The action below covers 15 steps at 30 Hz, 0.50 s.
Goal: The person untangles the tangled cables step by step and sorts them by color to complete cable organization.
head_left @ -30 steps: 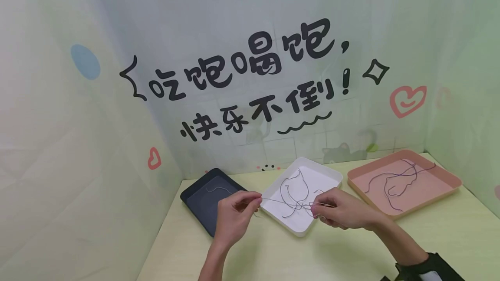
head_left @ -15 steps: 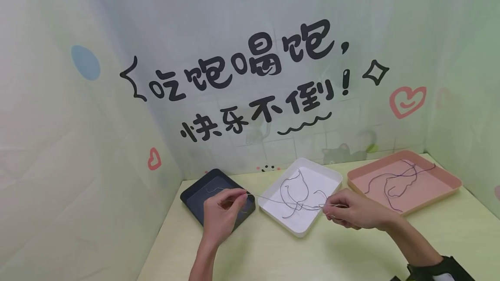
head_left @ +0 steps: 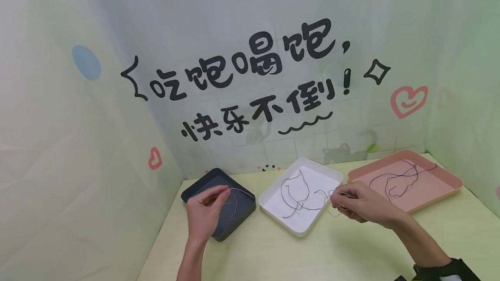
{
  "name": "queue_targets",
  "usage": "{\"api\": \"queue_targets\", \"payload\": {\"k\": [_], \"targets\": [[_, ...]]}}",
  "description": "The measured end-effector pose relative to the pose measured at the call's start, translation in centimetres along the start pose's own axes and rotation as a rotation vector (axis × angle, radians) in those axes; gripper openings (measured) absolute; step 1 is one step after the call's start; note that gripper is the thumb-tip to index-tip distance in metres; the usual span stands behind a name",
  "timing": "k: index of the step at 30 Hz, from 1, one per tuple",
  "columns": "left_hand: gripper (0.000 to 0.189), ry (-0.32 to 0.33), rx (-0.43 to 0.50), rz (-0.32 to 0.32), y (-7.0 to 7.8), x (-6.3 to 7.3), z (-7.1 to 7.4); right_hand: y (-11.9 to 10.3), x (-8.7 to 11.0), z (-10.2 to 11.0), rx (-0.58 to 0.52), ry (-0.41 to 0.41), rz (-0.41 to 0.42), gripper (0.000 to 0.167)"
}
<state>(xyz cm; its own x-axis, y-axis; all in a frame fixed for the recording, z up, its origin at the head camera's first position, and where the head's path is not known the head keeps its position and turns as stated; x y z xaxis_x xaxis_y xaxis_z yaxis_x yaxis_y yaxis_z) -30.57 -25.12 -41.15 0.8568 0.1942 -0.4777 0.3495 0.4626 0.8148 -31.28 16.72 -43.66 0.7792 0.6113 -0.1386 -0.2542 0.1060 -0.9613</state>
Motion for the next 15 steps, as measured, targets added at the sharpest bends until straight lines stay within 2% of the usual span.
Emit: {"api": "queue_targets", "payload": {"k": [5, 8, 12, 15], "targets": [[0.019, 0.16, 0.017, 0.051, -1.3, -0.8, 3.0, 0.1, 0.3, 0.5, -0.025, 0.03, 0.005, 0.03], [0.019, 0.255, 0.005, 0.059, -2.0, -1.3, 4.4, 0.1, 0.6, 1.0, -0.049, 0.094, 0.007, 0.03], [0.017, 0.338, -0.085, 0.047, -2.8, -1.6, 5.3, -0.1, 1.0, 1.6, -0.083, 0.221, 0.016, 0.03], [0.015, 0.354, -0.175, -0.001, -3.5, -1.8, 5.2, -0.3, 1.2, 1.9, -0.094, 0.282, 0.023, 0.03]]}}
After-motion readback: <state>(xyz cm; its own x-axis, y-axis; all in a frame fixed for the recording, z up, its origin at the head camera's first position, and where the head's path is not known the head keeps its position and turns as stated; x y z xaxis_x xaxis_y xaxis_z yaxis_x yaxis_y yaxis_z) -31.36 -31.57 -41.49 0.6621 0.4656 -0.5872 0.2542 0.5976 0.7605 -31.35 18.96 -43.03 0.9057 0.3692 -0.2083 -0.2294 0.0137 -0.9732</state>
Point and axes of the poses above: each hand's wrist, its own x-axis away from the middle knuckle, its own z-axis out of the back of the hand, y = z × x, the point moved 6 cm from there along -x, towards the middle knuckle, and after that the axes turned 5 degrees about -x, right-handed, at the moved point
